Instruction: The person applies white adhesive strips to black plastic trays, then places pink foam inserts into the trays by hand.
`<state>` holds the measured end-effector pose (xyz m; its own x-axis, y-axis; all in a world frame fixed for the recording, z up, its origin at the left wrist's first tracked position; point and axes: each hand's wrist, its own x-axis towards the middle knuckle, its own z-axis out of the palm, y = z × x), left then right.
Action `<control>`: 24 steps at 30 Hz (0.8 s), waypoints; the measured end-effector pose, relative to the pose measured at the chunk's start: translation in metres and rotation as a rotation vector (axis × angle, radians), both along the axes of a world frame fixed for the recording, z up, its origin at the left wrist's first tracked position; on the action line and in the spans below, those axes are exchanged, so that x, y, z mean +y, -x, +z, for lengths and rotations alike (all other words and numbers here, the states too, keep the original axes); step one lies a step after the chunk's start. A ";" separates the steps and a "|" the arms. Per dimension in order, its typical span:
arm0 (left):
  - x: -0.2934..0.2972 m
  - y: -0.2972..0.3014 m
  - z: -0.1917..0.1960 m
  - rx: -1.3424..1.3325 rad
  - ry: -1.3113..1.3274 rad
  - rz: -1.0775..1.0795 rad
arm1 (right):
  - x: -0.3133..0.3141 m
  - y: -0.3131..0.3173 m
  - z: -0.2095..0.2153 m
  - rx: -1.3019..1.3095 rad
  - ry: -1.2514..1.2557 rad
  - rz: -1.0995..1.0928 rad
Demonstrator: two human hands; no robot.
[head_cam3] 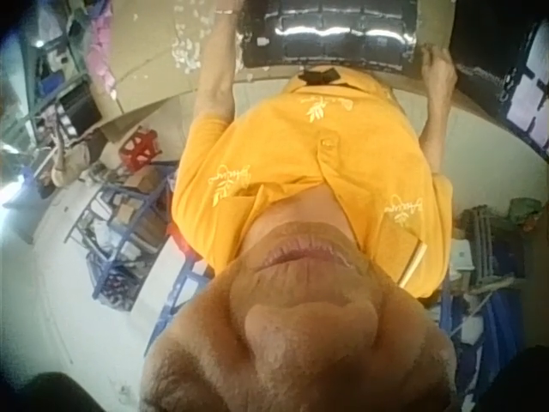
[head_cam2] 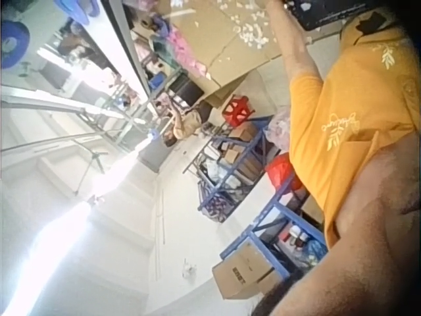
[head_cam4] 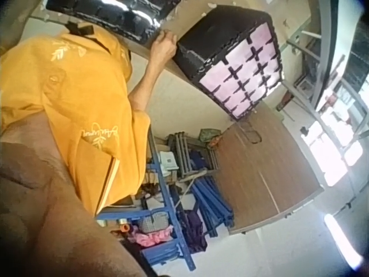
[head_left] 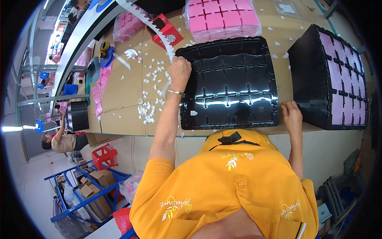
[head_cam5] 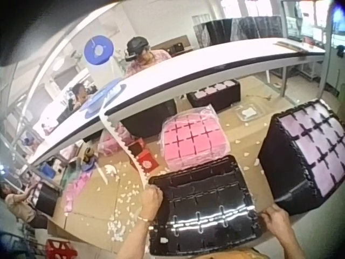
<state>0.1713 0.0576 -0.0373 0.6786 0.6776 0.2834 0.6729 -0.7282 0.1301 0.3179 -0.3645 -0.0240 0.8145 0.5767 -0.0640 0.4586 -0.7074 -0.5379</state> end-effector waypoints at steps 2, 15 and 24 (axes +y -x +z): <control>0.002 0.003 -0.001 -0.019 0.003 0.007 | 0.000 0.001 -0.002 0.002 0.011 0.004; 0.014 0.035 0.006 -0.198 0.142 0.133 | 0.001 0.000 -0.002 -0.012 0.043 0.025; 0.102 0.150 -0.018 0.297 -0.067 0.394 | 0.004 -0.002 0.003 0.005 0.077 0.079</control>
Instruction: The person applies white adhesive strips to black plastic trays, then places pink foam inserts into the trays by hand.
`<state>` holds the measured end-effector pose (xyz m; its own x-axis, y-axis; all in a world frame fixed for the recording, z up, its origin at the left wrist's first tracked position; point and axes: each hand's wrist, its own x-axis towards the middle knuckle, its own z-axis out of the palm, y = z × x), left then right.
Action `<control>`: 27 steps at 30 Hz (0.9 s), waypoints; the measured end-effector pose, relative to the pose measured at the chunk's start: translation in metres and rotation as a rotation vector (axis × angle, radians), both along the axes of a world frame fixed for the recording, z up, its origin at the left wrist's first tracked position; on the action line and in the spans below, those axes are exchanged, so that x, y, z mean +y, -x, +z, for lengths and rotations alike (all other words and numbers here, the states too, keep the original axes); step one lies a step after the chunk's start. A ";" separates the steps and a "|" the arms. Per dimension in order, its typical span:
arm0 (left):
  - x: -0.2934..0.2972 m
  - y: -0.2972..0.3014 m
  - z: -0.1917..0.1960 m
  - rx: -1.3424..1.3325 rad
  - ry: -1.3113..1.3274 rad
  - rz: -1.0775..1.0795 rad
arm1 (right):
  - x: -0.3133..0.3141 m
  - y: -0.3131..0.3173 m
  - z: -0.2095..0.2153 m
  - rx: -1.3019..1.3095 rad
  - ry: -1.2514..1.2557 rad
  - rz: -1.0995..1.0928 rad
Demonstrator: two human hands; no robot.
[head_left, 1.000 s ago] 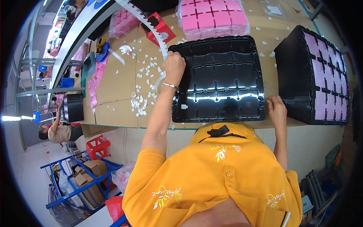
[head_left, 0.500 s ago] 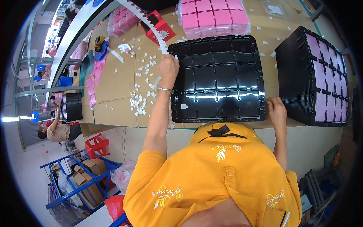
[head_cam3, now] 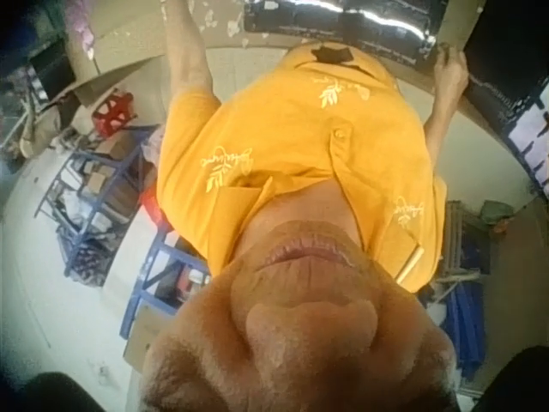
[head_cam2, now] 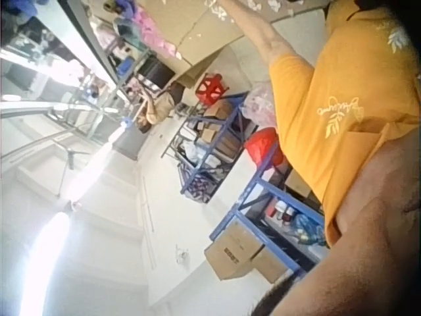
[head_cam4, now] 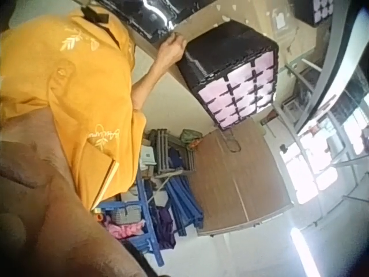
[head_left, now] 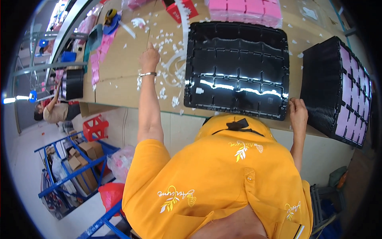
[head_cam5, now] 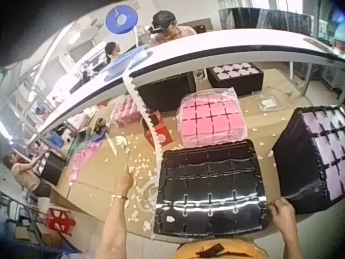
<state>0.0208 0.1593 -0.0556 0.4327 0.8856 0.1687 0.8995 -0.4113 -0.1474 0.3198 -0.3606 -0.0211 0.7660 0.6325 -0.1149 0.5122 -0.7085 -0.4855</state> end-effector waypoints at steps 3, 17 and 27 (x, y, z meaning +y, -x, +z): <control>-0.060 0.009 0.018 -0.152 0.064 0.044 | -0.002 0.001 -0.002 -0.002 0.011 -0.022; -0.270 -0.013 0.041 -0.409 0.137 -0.360 | 0.017 -0.002 0.006 -0.019 0.066 0.062; -0.264 -0.024 0.036 -0.287 0.027 -0.410 | 0.001 -0.002 -0.001 -0.013 0.041 0.032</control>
